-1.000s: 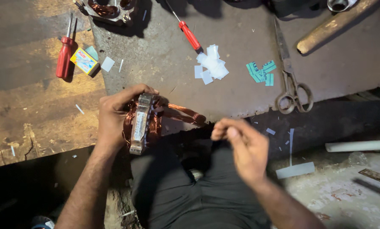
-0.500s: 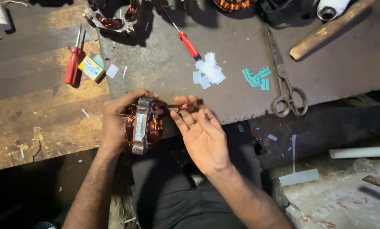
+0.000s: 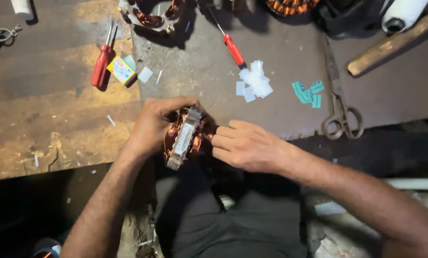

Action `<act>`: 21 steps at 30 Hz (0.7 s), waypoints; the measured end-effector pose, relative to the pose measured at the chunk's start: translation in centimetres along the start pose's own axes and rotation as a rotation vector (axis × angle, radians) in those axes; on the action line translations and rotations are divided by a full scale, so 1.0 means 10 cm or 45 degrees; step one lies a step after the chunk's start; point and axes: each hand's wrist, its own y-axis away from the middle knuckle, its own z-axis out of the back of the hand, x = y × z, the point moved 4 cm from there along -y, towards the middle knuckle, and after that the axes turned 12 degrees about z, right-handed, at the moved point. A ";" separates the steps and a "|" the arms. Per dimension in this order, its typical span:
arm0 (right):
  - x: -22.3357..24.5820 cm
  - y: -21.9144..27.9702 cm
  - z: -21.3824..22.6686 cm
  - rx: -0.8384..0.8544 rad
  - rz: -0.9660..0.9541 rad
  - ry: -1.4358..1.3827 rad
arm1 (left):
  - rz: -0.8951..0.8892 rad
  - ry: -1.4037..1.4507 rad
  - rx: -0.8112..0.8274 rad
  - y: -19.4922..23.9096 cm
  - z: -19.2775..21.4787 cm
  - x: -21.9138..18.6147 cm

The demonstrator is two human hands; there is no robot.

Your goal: The person is repairing a stator by hand on a workshop table. They are placing insulation strips into the slots of the copper coil winding and then inserting copper wire coils into those slots.

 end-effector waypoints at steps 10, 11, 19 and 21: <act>0.10 0.05 -0.06 -0.454 -0.003 0.259 | -0.207 -0.006 -0.255 0.11 -0.11 0.23; 0.09 0.06 -0.08 -0.467 -0.029 0.279 | -0.202 0.049 -0.258 0.12 -0.12 0.25; 0.08 0.06 -0.30 -0.398 -0.317 0.184 | -0.228 -0.235 -0.346 0.21 -0.05 0.12; 0.10 0.10 -0.29 -0.419 -0.325 0.117 | -0.216 -0.383 -0.407 0.29 0.00 0.09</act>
